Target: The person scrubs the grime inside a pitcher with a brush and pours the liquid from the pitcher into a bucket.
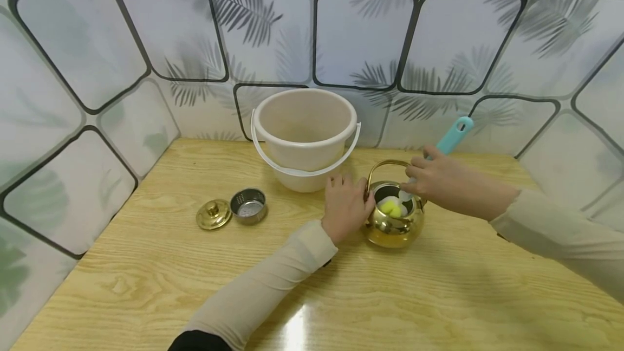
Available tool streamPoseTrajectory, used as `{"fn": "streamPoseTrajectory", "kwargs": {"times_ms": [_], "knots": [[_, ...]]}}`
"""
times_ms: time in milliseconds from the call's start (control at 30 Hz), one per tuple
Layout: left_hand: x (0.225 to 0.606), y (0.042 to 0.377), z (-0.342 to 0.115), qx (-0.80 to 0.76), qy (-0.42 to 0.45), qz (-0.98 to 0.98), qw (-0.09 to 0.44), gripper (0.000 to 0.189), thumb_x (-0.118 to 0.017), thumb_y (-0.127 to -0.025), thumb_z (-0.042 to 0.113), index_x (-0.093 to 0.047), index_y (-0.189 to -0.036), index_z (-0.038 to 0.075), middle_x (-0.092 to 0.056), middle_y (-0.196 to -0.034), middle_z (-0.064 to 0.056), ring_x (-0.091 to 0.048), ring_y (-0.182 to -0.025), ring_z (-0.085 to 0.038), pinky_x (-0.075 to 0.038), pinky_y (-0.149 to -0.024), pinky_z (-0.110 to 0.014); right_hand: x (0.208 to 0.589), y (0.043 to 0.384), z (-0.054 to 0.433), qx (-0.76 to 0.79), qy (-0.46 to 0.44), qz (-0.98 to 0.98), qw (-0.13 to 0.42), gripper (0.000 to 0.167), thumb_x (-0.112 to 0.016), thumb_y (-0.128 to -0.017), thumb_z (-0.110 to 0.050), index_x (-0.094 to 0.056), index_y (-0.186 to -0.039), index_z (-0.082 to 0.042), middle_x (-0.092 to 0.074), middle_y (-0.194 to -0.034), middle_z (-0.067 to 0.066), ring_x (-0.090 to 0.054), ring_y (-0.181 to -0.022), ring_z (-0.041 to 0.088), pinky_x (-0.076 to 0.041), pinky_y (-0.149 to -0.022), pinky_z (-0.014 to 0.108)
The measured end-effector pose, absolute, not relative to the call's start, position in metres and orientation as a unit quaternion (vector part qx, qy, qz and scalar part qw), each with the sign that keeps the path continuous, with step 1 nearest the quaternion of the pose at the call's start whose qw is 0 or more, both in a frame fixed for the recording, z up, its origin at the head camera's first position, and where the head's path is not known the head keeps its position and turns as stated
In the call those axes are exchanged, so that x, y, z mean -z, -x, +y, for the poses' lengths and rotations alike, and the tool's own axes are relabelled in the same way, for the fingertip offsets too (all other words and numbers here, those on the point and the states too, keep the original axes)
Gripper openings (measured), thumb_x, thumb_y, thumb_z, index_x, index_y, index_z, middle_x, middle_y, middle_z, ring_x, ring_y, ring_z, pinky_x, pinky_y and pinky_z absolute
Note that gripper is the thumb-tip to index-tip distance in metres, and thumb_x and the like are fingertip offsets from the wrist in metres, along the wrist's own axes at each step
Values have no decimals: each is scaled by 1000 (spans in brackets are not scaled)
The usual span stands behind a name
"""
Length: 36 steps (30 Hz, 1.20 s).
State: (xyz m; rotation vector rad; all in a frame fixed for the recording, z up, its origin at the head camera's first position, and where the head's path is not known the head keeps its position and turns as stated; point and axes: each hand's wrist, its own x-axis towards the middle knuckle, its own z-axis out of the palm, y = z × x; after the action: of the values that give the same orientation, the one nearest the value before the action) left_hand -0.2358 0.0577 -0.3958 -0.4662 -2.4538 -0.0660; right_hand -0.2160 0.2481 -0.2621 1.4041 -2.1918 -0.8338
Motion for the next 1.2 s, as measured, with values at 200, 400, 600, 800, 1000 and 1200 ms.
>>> {"fn": "streamPoseTrajectory", "kwargs": {"times_ms": [200, 400, 600, 800, 1000, 1200], "knots": [[397, 236, 57, 21, 176, -932, 318, 29, -49, -90, 42, -66, -95, 20, -65, -85, -5, -59, -80, -21, -42, -74, -36, 267, 220, 248, 296, -514, -773, 226, 51, -88, -53, -19, -71, -101, -22, -66, -87, 4, -59, -84, 23, -43, -84, 41], [398, 236, 57, 16, 175, -932, 317, 29, -49, -90, 43, -65, -95, 20, -65, -85, -5, -58, -81, -21, -41, -74, -35, 272, 228, 250, 291, -533, -757, 242, 51, -87, -54, -17, -71, -102, -20, -64, -88, 5, -60, -90, 24, -44, -88, 43], [398, 236, 57, 17, 177, -933, 313, 29, -49, -90, 43, -65, -95, 20, -64, -86, -5, -58, -81, -21, -41, -73, -35, 274, 234, 252, 273, -544, -749, 263, 53, -86, -52, -10, -69, -102, -19, -64, -88, 6, -59, -87, 25, -43, -86, 42], [397, 236, 57, 27, 181, -934, 306, 29, -48, -91, 43, -65, -95, 19, -65, -86, -6, -59, -82, -22, -42, -75, -35, 277, 242, 259, 275, -534, -756, 260, 52, -85, -56, -5, -67, -103, -19, -65, -92, 8, -59, -89, 26, -44, -87, 45], [397, 236, 58, 34, 184, -932, 309, 28, -48, -90, 42, -64, -93, 19, -65, -84, -5, -58, -81, -22, -42, -74, -36, 277, 244, 266, 283, -516, -772, 240, 53, -85, -57, -7, -67, -106, -18, -66, -97, 8, -58, -92, 26, -43, -85, 47], [397, 236, 58, 35, 184, -929, 319, 27, -51, -90, 42, -65, -93, 19, -65, -84, -5, -59, -79, -22, -42, -73, -35, 274, 237, 269, 284, -514, -771, 247, 52, -86, -54, -7, -68, -102, -16, -65, -94, 8, -58, -94, 27, -42, -85, 46]]}}
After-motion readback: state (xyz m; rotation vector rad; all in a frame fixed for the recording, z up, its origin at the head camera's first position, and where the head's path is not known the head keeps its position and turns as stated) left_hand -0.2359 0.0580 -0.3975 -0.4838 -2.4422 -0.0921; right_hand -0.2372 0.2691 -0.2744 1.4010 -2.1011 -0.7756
